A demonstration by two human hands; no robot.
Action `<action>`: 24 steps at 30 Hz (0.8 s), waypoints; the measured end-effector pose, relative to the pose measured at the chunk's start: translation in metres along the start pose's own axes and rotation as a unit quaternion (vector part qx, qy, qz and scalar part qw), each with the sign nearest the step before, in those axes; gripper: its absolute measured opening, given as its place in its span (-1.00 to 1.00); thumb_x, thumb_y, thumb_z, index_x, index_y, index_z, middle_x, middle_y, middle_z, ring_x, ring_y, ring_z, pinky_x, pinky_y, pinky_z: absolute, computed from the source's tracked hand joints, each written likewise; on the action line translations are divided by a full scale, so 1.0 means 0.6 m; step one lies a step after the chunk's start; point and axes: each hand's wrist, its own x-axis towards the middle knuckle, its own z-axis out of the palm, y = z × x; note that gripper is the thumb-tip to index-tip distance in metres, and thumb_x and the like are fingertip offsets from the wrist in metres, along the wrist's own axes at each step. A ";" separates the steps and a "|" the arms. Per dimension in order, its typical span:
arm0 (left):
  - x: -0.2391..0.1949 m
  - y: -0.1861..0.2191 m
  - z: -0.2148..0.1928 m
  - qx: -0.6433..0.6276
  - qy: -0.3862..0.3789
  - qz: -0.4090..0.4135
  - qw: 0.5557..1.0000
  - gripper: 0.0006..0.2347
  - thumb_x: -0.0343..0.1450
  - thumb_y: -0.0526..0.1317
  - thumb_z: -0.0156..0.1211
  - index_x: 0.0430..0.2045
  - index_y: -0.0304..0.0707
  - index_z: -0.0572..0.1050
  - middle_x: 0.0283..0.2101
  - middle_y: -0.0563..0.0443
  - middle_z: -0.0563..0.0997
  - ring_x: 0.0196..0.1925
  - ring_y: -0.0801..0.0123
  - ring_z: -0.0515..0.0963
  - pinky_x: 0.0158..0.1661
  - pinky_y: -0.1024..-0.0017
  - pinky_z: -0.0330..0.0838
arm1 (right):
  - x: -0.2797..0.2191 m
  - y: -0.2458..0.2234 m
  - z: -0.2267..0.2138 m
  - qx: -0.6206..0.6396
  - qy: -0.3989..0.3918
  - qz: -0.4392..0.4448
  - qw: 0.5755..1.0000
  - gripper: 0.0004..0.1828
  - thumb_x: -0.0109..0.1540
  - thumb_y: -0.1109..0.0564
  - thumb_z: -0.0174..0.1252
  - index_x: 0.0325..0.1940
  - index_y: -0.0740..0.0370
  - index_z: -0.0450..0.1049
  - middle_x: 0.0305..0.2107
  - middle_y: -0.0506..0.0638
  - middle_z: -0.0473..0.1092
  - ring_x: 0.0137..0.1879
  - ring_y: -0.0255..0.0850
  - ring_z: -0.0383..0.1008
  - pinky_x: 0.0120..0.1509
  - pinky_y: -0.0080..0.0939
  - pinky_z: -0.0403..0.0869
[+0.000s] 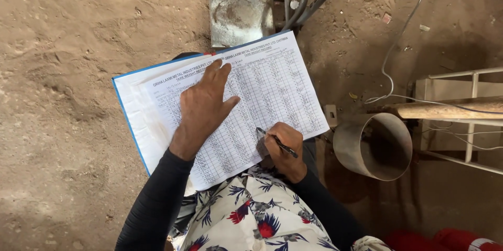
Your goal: Weighing red gas cylinders on a digital scale and recording the readings on a paper log on a clipboard.
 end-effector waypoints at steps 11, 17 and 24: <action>0.002 0.001 0.001 0.015 -0.026 -0.016 0.999 -0.36 0.14 -0.06 0.61 0.06 -0.37 0.47 0.22 -0.29 0.49 -0.38 0.29 0.70 -0.50 0.46 0.56 | -0.003 0.005 0.003 -0.016 0.003 0.033 0.999 -0.93 0.14 0.40 0.12 -0.41 0.40 0.37 -0.55 0.09 0.40 -0.52 -0.20 0.39 -0.46 -0.24 0.36; -0.001 -0.001 0.001 0.008 0.006 0.003 1.000 -0.36 0.14 -0.08 0.61 0.06 -0.37 0.48 0.22 -0.29 0.50 -0.29 0.25 0.71 -0.42 0.43 0.58 | 0.000 0.000 0.001 -0.024 0.017 0.016 0.999 -0.96 0.15 0.40 0.12 -0.37 0.41 0.39 -0.51 0.11 0.43 -0.49 -0.19 0.42 -0.44 -0.22 0.38; 0.000 -0.004 0.004 0.013 -0.017 -0.007 1.000 -0.36 0.15 -0.06 0.61 0.06 -0.38 0.48 0.22 -0.29 0.50 -0.37 0.28 0.70 -0.50 0.45 0.56 | -0.006 0.006 0.001 -0.009 0.016 0.015 1.000 -0.93 0.12 0.41 0.14 -0.39 0.42 0.37 -0.52 0.10 0.41 -0.51 -0.20 0.39 -0.45 -0.24 0.36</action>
